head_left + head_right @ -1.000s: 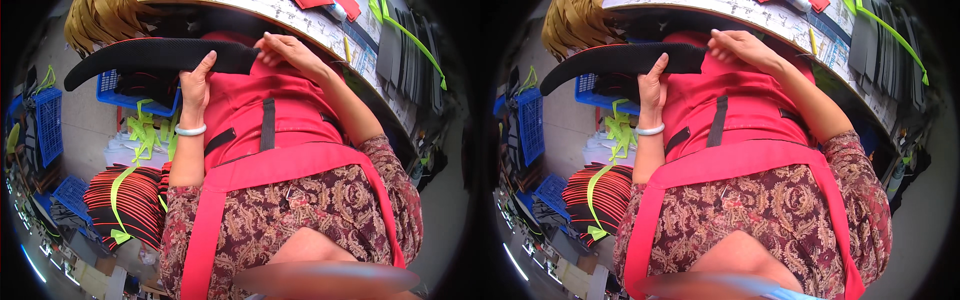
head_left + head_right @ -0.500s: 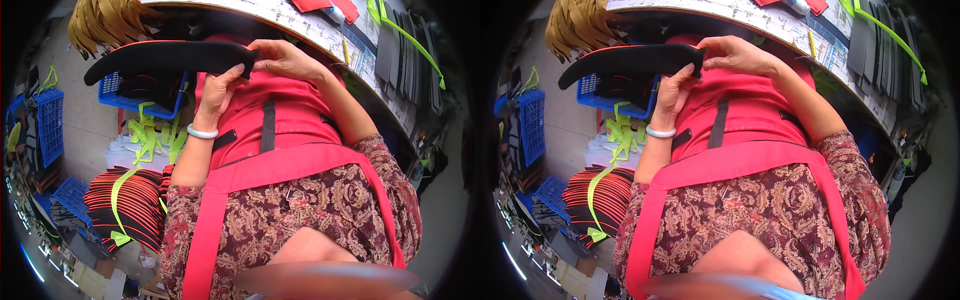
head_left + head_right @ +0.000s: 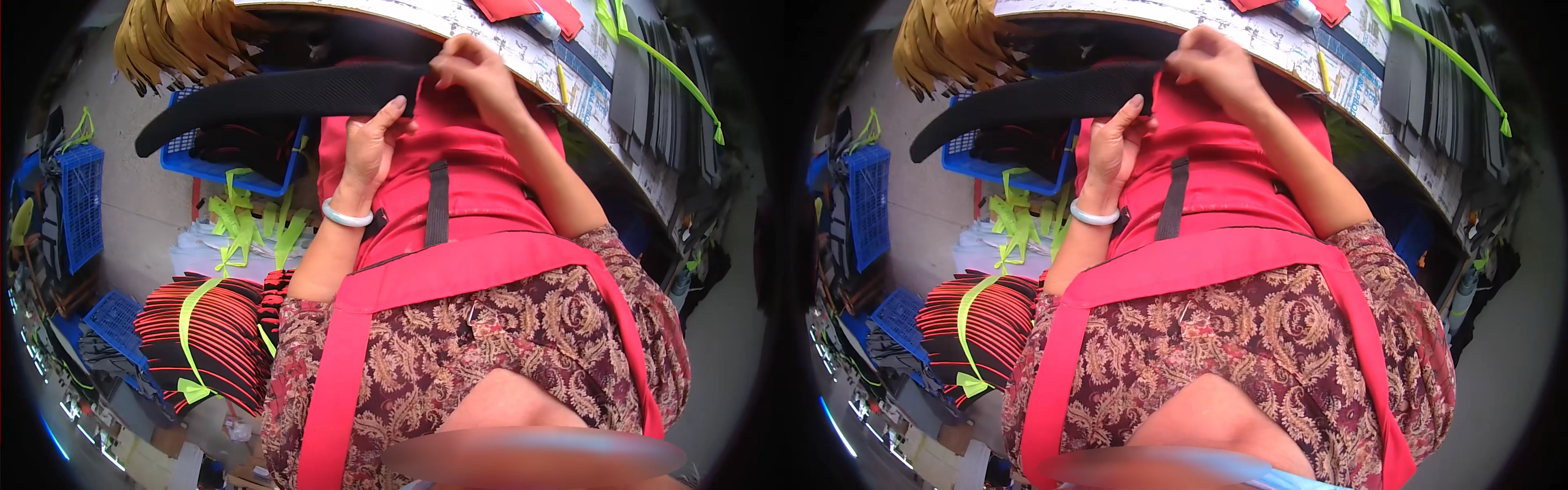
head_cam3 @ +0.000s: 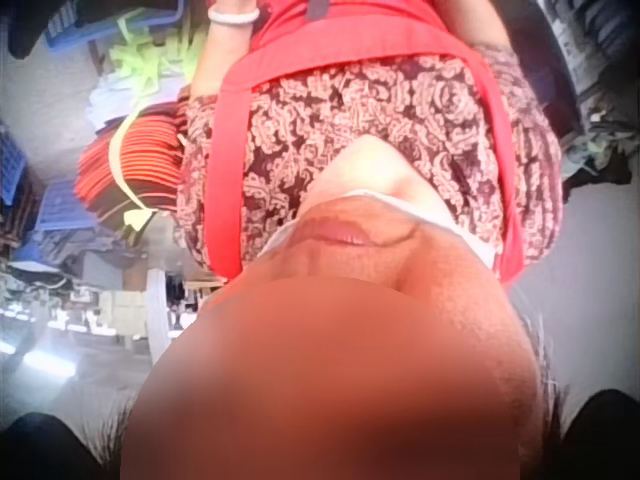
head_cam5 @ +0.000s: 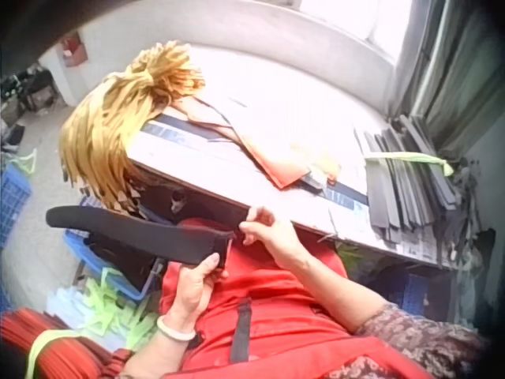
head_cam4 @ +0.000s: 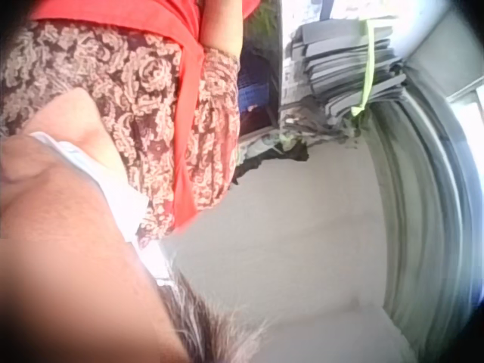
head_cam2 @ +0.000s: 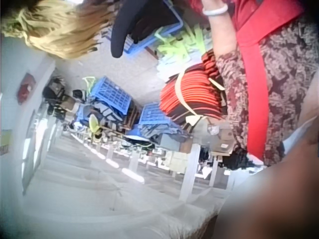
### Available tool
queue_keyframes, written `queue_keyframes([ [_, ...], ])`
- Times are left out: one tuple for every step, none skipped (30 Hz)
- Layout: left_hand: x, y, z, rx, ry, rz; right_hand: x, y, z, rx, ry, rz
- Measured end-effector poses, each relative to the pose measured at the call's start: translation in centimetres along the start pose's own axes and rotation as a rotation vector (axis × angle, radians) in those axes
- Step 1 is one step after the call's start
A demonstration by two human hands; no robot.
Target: Manually assembling and sewing components for footwear or outdoor gear at a manufacturing station.
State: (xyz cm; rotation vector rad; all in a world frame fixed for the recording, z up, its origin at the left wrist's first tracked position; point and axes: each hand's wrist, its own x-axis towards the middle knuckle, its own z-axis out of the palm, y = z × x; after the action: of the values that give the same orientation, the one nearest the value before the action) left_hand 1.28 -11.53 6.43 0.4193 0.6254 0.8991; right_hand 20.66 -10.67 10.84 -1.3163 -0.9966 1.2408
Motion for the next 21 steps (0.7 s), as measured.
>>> queue_keyframes([
  [-0.1,0.0,-1.2,-0.010,0.021,-0.007,0.7,-0.2,-1.8,0.044,0.026,0.024],
  [-0.3,0.2,-1.3,-0.016,0.035,-0.024,1.2,-1.4,-2.5,0.090,0.063,0.047],
  [-0.4,0.2,-1.2,0.003,0.042,-0.016,1.3,-2.0,-2.5,-0.155,0.053,0.074],
  [-0.4,-0.1,-0.8,0.006,0.041,-0.019,1.4,-1.8,-1.5,-0.290,-0.070,0.083],
  [-0.5,-0.3,0.0,0.074,0.015,0.021,0.9,-1.0,0.1,-0.439,-0.203,-0.027],
  [-0.4,-0.3,0.5,0.141,-0.013,0.067,0.5,-0.7,1.6,-0.590,-0.337,-0.143],
  [-0.4,-0.3,0.3,0.146,-0.043,0.027,0.1,-0.7,2.8,-0.634,-0.277,-0.072],
  [-0.2,0.0,0.0,0.149,-0.043,0.031,0.3,0.1,3.0,-0.586,-0.235,-0.168],
  [0.1,0.4,-0.4,0.165,-0.074,0.001,0.4,0.5,2.6,-0.525,-0.254,-0.113],
  [0.3,0.8,-0.6,0.181,-0.105,-0.029,0.4,0.7,2.0,-0.464,-0.274,-0.058],
  [0.1,1.5,-0.5,0.061,-0.031,-0.034,0.4,0.6,1.8,-0.482,-0.325,-0.051],
  [0.1,2.9,-0.6,-0.088,0.014,-0.041,0.3,0.3,1.4,-0.501,-0.374,-0.045],
  [0.5,3.0,-1.8,-0.069,0.052,0.043,0.4,-0.1,0.9,-0.551,-0.435,-0.038],
  [0.9,2.9,-3.2,-0.049,0.089,0.134,0.4,0.0,1.0,-0.498,-0.467,0.004],
  [1.0,2.3,-3.6,-0.014,0.128,0.177,0.4,-0.4,1.1,-0.510,-0.449,0.022],
  [1.2,1.5,-3.7,0.021,0.167,0.222,0.1,-0.9,1.6,-0.522,-0.433,0.039],
  [1.1,0.9,-3.4,0.038,0.153,0.243,-0.2,-1.3,2.4,-0.572,-0.423,-0.029],
  [1.2,0.6,-2.4,0.082,0.128,0.269,-0.7,-1.4,3.1,-0.659,-0.401,-0.123],
  [1.1,1.0,-2.1,0.145,0.088,0.253,-1.1,-1.1,3.5,-0.793,-0.367,-0.180],
  [1.3,1.4,-1.9,0.211,0.045,0.239,-1.3,-0.9,3.7,-0.925,-0.326,-0.239],
  [2.0,2.7,-3.0,0.117,0.079,0.217,-1.3,-1.0,3.8,-0.887,-0.343,-0.251],
])
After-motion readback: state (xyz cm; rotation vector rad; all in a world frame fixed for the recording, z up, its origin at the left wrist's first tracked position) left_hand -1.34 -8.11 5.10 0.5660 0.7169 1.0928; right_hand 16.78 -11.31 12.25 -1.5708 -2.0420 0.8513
